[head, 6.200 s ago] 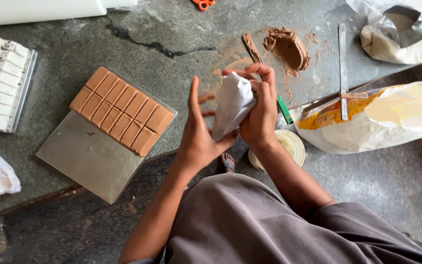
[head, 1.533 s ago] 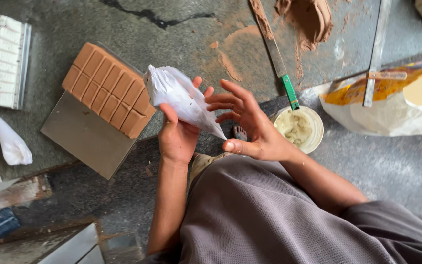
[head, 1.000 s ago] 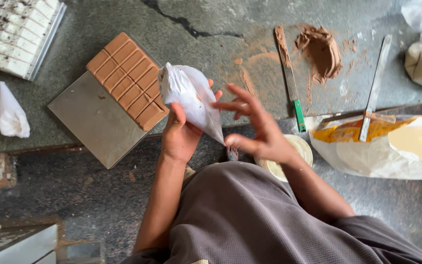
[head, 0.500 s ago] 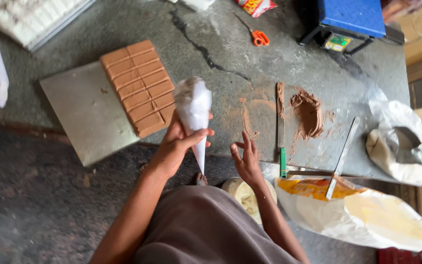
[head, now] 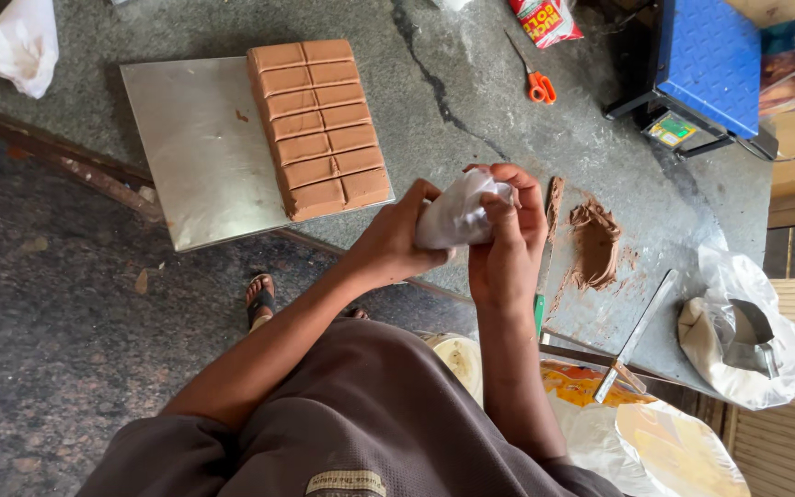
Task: The person constructs a piping bag from paper, fills it with chocolate frosting using a metal spatula, trims the tip with scissors, and pipes decorative swirls onto chocolate-covered pastries on a tray.
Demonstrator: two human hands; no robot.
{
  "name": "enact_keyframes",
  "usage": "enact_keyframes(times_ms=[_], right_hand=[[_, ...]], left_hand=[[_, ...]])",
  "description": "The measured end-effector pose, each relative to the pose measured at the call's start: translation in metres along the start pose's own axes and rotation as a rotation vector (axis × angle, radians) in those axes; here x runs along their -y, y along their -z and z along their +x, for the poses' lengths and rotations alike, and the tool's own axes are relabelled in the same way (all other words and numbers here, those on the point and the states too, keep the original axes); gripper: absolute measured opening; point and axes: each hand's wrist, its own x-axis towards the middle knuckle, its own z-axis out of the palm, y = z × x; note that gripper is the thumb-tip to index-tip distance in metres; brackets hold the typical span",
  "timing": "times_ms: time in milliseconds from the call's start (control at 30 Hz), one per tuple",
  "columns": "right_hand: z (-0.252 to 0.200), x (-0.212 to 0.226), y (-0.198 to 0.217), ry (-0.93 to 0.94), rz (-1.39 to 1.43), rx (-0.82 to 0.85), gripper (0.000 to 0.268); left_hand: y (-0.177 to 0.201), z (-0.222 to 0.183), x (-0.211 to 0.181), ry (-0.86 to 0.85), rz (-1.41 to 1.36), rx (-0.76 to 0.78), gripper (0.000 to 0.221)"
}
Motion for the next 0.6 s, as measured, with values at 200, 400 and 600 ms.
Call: enact_keyframes(times_ms=[200, 400, 600], right_hand=[[0.000, -0.012, -0.043, 0.209, -0.519, 0.124, 0.015], [0.002, -0.011, -0.073, 0.356, -0.829, 0.051, 0.016], [0.018, -0.011, -0.086, 0.668, -0.924, 0.422, 0.018]], left_hand=[[0.019, -0.003, 0.005, 0.007, -0.249, 0.056, 0.057], [0.035, 0.000, 0.026, 0.138, 0.005, 0.205, 0.061], [0.054, 0.006, 0.070, 0.006, 0.070, 0.085, 0.074]])
